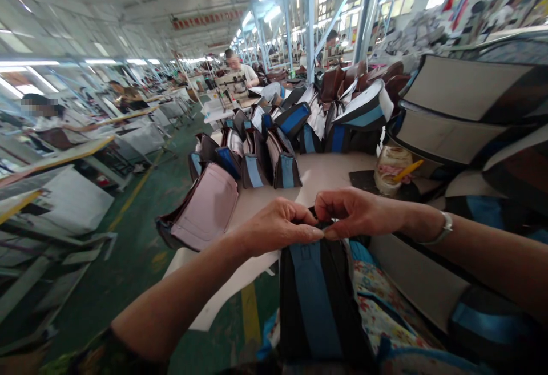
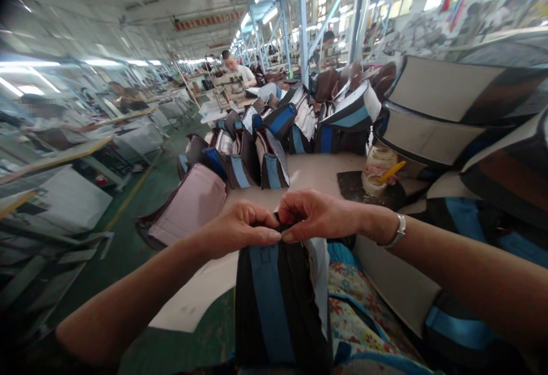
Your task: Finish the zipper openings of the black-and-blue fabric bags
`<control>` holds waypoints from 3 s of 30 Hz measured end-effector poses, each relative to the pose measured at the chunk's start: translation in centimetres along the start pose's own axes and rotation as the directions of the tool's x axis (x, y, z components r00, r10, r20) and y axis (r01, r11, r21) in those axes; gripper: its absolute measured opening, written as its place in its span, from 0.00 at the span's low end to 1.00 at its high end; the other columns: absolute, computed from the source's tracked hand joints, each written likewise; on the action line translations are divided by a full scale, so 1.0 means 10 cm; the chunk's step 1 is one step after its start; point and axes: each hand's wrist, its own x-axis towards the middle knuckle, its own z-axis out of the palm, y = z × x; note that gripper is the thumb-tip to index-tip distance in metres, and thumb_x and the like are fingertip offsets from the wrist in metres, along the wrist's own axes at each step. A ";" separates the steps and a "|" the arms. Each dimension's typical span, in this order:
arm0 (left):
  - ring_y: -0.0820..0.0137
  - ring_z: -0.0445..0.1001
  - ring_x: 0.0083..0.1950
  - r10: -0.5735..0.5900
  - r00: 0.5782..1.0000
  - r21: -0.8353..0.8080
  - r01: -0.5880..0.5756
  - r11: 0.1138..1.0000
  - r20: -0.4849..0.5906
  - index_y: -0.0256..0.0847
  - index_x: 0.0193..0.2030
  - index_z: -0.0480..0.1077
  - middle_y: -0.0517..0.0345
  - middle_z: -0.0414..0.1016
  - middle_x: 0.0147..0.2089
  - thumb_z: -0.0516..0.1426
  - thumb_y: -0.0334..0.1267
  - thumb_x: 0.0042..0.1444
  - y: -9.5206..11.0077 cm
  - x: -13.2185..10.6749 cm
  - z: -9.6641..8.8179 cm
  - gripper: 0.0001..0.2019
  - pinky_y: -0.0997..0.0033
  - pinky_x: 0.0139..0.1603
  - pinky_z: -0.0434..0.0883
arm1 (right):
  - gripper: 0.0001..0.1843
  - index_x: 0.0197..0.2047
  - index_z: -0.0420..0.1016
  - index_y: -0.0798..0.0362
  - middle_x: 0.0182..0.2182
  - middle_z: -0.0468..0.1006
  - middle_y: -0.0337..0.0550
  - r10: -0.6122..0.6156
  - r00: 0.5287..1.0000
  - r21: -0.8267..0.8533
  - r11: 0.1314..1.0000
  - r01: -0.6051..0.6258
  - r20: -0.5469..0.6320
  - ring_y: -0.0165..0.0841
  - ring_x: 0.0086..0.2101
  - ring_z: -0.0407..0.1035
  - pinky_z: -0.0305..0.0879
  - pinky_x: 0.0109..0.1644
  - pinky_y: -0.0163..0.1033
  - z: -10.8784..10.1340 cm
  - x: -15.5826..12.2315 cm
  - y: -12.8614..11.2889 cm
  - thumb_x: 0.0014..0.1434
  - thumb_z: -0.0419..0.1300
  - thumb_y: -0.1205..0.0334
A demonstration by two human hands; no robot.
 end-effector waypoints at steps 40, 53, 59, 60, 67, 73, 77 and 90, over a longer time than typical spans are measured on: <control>0.77 0.53 0.26 -0.022 0.997 -0.005 0.021 1.000 -0.071 0.35 0.30 0.73 0.66 0.60 0.24 0.58 0.36 0.50 -0.17 0.15 0.01 0.06 0.72 0.27 0.51 | 0.07 0.35 0.69 0.57 0.26 0.66 0.34 0.082 0.992 0.008 0.997 -0.082 -0.094 0.25 0.26 0.57 0.51 0.28 0.32 0.05 0.07 0.07 0.51 0.61 0.66; 0.77 0.56 0.27 0.074 0.993 0.299 -0.045 0.953 -0.088 0.35 0.25 0.70 0.66 0.57 0.23 0.53 0.30 0.52 -0.13 0.16 0.03 0.07 0.73 0.28 0.53 | 0.03 0.32 0.68 0.55 0.24 0.66 0.33 0.000 0.964 -0.317 0.944 -0.087 -0.266 0.25 0.26 0.57 0.51 0.28 0.32 0.17 0.06 0.13 0.53 0.57 0.72; 0.75 0.58 0.29 -0.001 1.000 0.175 0.004 0.985 -0.022 0.34 0.30 0.73 0.64 0.62 0.25 0.57 0.38 0.55 -0.12 0.10 -0.04 0.09 0.73 0.30 0.56 | 0.07 0.38 0.68 0.56 0.31 0.70 0.43 -0.478 0.878 -0.773 0.566 0.286 -0.025 0.32 0.34 0.61 0.60 0.40 0.39 0.19 -0.05 0.22 0.60 0.51 0.74; 0.74 0.58 0.29 -0.014 1.000 0.113 0.014 0.994 -0.004 0.34 0.30 0.73 0.63 0.62 0.25 0.57 0.42 0.57 -0.12 0.10 -0.06 0.12 0.73 0.30 0.56 | 0.07 0.39 0.68 0.57 0.32 0.70 0.46 -0.505 0.861 -0.817 0.472 0.333 0.060 0.34 0.36 0.62 0.61 0.42 0.40 0.18 -0.06 0.24 0.61 0.51 0.74; 0.77 0.52 0.26 -0.060 0.995 0.085 0.053 0.995 0.075 0.34 0.30 0.70 0.66 0.55 0.24 0.58 0.50 0.58 -0.14 0.10 -0.04 0.18 0.74 0.25 0.50 | 0.11 0.47 0.69 0.59 0.41 0.72 0.54 -0.541 0.815 -0.787 0.403 0.468 0.207 0.40 0.47 0.65 0.64 0.51 0.46 0.13 -0.19 0.32 0.65 0.49 0.71; 0.77 0.58 0.28 0.046 0.999 0.359 -0.043 0.932 -0.001 0.35 0.29 0.70 0.65 0.58 0.25 0.53 0.44 0.63 -0.03 0.05 0.07 0.16 0.74 0.28 0.54 | 0.14 0.45 0.69 0.57 0.37 0.71 0.44 -0.238 0.965 -0.424 0.889 0.171 -0.108 0.29 0.37 0.65 0.62 0.42 0.35 0.06 -0.14 0.25 0.72 0.46 0.59; 0.77 0.59 0.29 0.079 0.997 0.372 -0.080 0.925 0.018 0.35 0.29 0.69 0.65 0.60 0.25 0.53 0.46 0.63 0.00 0.01 0.03 0.17 0.75 0.29 0.56 | 0.17 0.31 0.67 0.57 0.29 0.63 0.38 -0.279 0.956 -0.351 0.889 0.293 0.092 0.26 0.30 0.58 0.56 0.36 0.33 0.03 -0.02 0.16 0.70 0.52 0.57; 0.75 0.63 0.30 -0.026 1.000 0.384 0.027 0.923 -0.010 0.36 0.38 0.73 0.64 0.68 0.29 0.59 0.43 0.57 0.04 -0.12 -0.17 0.11 0.77 0.29 0.59 | 0.17 0.29 0.64 0.57 0.23 0.54 0.31 0.005 0.995 -0.166 0.986 0.011 0.098 0.23 0.24 0.48 0.46 0.25 0.30 0.10 0.11 0.07 0.65 0.56 0.54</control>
